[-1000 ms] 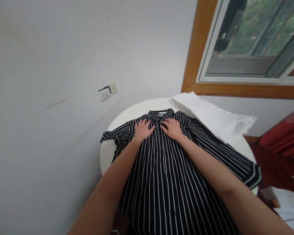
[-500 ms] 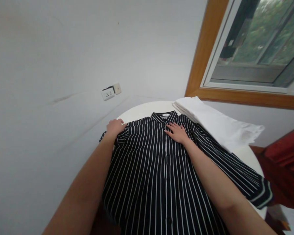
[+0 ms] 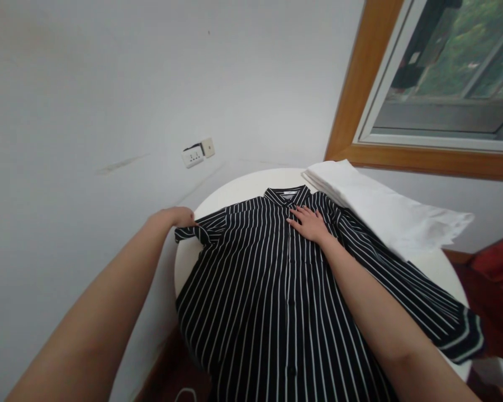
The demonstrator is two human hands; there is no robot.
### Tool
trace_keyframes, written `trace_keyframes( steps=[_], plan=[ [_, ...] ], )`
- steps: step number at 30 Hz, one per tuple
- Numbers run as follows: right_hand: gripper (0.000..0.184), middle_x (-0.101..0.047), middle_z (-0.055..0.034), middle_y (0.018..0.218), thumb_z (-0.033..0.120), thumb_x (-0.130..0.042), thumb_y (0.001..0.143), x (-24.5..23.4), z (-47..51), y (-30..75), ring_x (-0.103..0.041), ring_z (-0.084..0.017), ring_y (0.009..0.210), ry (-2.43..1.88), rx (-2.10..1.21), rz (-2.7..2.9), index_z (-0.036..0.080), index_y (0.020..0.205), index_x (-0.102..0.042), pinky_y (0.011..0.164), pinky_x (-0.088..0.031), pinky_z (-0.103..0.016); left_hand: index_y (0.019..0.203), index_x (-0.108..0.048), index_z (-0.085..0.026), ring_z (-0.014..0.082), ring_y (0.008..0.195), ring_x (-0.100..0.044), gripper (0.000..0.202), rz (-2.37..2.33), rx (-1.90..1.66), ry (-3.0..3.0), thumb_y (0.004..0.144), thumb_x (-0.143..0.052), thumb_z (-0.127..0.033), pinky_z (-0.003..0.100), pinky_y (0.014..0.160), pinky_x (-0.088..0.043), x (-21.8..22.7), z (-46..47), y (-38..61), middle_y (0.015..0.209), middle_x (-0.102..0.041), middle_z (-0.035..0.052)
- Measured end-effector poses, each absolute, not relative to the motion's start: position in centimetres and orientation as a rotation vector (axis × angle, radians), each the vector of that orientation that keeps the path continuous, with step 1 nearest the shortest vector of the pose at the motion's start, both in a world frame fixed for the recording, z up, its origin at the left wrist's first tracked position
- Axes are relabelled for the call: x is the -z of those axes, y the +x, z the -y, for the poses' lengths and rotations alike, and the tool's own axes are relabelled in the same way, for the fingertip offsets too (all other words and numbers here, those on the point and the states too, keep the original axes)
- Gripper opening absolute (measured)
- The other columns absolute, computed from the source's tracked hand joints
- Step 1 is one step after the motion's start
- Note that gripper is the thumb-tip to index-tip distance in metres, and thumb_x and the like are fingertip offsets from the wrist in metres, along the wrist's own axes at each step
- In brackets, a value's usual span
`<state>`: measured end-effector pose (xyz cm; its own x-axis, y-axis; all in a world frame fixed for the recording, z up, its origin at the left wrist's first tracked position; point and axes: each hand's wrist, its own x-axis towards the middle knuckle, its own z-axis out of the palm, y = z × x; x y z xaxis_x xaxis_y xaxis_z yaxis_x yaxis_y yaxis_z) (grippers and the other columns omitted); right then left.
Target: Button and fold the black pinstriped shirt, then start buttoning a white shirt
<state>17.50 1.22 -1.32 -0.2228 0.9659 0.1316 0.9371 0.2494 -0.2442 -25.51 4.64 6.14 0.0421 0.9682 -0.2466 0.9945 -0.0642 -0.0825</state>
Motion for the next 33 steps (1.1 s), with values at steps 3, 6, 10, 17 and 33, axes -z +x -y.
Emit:
trace_keyframes(
  steps=[3, 6, 10, 17, 33],
  plan=[
    [0.066, -0.033, -0.0011, 0.155, 0.068, -0.022, 0.093, 1.3, -1.2, 17.5, -0.023, -0.025, 0.145, -1.769, -0.159, 2.271, 0.031, 0.144, -0.04, 0.115, -0.012, -0.058, 0.084, -0.072, -0.015, 0.0281, 0.087, -0.066, 0.035, -1.976, 0.631, 2.251, 0.075, -0.056, -0.044, 0.033, 0.078, -0.048, -7.8, -4.7, -24.9, 0.096, -0.073, 0.0153],
    [0.066, -0.034, -0.0014, 0.154, 0.068, -0.022, 0.092, 1.3, -1.2, 17.5, -0.023, -0.025, 0.145, -1.769, -0.154, 2.271, 0.031, 0.144, -0.04, 0.115, -0.012, -0.058, 0.102, -0.07, -0.018, 0.0262, 0.093, -0.065, 0.034, -2.078, 0.583, 2.41, 0.083, -0.05, -0.038, 0.031, 0.077, -0.047, -10.0, -4.8, -23.0, 0.104, -0.072, 0.0132],
    [0.066, -0.033, -0.0019, 0.155, 0.067, -0.022, 0.093, 1.2, -1.1, 17.4, -0.022, -0.025, 0.145, -1.77, -0.159, 2.278, 0.031, 0.144, -0.04, 0.115, -0.013, -0.058, 0.101, -0.07, -0.013, 0.0312, 0.099, -0.063, 0.03, -2.314, 0.46, 2.594, 0.085, -0.045, -0.017, 0.04, 0.08, -0.044, -11.7, -4.6, -17.1, 0.104, -0.069, 0.0193],
    [0.064, -0.033, -0.0015, 0.155, 0.066, -0.024, 0.093, 1.2, -1.1, 17.5, -0.023, -0.025, 0.145, -1.776, -0.148, 2.279, 0.031, 0.144, -0.04, 0.115, -0.012, -0.057, 0.082, -0.069, -0.015, 0.0237, 0.099, -0.054, 0.023, -1.245, -0.009, 3.489, 0.09, -0.047, -0.014, 0.04, 0.094, -0.037, -5.9, -1.0, -5.1, 0.09, -0.066, 0.0103],
    [0.064, -0.036, -0.0033, 0.153, 0.066, -0.026, 0.093, 1.4, -1.2, 17.5, -0.025, -0.025, 0.144, -1.741, -0.146, 2.258, 0.029, 0.142, -0.044, 0.115, -0.012, -0.056, 0.095, -0.064, -0.016, 0.0327, 0.094, -0.06, 0.059, -2.27, -0.454, 2.38, 0.085, -0.04, -0.069, 0.042, 0.08, -0.045, -3.9, 0.4, -8.4, 0.094, -0.066, 0.0156]
  ],
)
